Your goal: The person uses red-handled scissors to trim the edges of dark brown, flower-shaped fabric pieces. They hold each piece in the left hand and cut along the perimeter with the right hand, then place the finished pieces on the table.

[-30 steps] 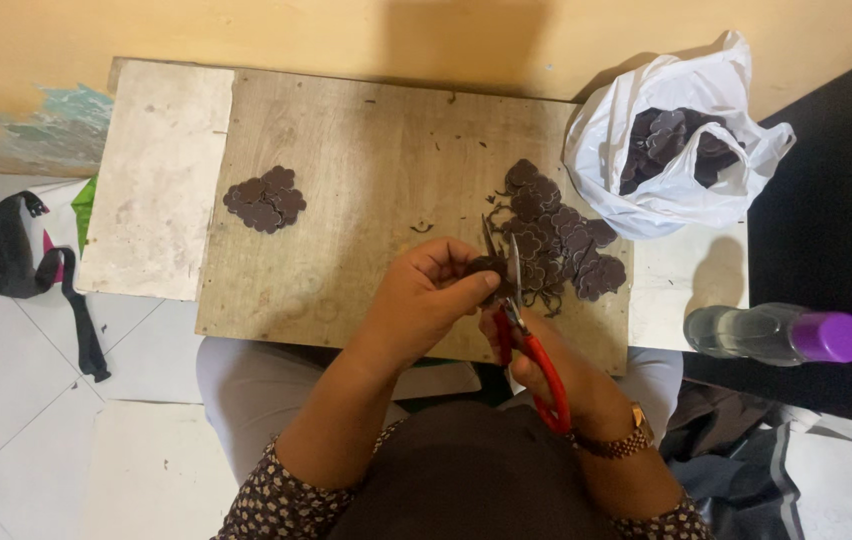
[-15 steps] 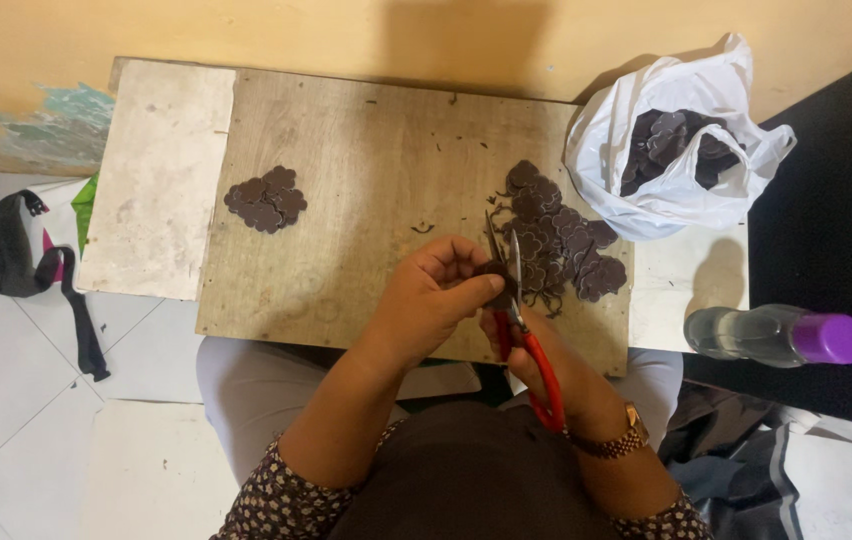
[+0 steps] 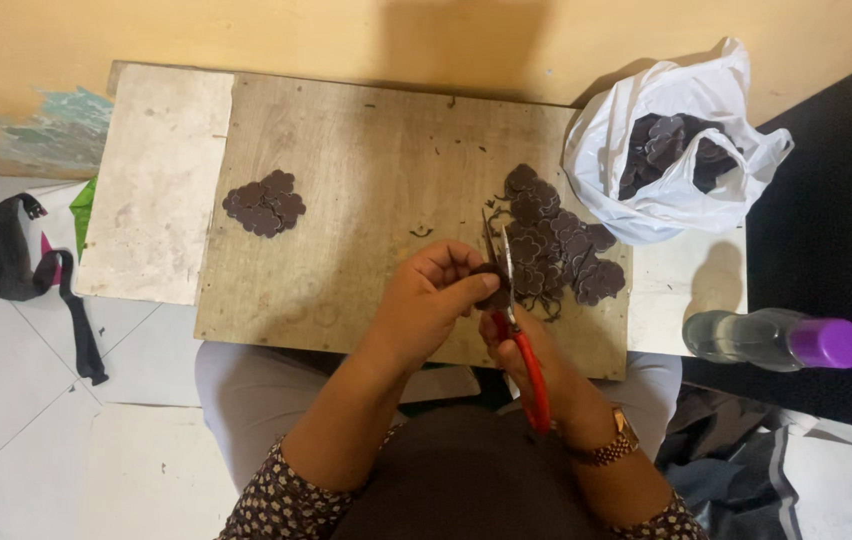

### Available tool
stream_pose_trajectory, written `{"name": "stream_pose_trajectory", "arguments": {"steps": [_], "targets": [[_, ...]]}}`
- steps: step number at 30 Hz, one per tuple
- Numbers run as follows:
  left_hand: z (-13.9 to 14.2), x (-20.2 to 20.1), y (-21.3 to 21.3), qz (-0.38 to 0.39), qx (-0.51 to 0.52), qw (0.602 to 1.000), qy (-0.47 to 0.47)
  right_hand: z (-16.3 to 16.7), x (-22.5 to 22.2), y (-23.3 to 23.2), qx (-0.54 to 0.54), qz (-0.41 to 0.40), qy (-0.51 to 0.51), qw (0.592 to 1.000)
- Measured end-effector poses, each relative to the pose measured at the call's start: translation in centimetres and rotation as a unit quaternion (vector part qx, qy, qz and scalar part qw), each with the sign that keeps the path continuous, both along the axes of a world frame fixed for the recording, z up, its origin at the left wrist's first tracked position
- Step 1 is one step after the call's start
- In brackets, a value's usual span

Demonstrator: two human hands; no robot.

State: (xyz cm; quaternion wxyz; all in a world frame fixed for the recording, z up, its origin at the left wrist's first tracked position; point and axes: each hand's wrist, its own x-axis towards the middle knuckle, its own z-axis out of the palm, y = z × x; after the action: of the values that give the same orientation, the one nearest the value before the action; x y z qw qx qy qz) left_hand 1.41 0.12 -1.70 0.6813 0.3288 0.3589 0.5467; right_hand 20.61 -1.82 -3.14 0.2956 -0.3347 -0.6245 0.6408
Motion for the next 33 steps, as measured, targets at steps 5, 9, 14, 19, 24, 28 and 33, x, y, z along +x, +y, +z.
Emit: {"name": "stream_pose_trajectory", "arguments": {"steps": [5,9,14,19,24,28,33], "targets": [[-0.4,-0.1,0.0,0.009,-0.009,0.999,0.040,0.0,-0.3,-0.1,-0.018,-0.015,-0.024,0.999],[-0.5,-0.4,0.1,0.006,-0.014,0.999,0.045,0.0,-0.2,0.1,-0.025,-0.004,-0.024,0.999],[0.0,-0.7,0.2,-0.009,-0.026,0.998,0.055,-0.2,0.2,0.2,-0.021,0.003,-0.002,1.000],[0.6,-0.9,0.2,-0.014,-0.023,0.996,0.084,-0.4,0.3,0.3,-0.012,-0.001,-0.012,1.000],[0.7,-1.1,0.2,-0.030,-0.022,0.999,0.017,-0.4,0.7,0.2,0.007,0.010,-0.024,1.000],[0.7,-1.5,0.1,-0.031,-0.035,0.998,0.031,-0.6,0.7,0.3,0.024,0.015,-0.046,0.999],[0.6,-1.9,0.3,-0.036,-0.013,0.997,0.060,-0.2,0.9,0.5,0.036,0.031,-0.027,0.999]]}}
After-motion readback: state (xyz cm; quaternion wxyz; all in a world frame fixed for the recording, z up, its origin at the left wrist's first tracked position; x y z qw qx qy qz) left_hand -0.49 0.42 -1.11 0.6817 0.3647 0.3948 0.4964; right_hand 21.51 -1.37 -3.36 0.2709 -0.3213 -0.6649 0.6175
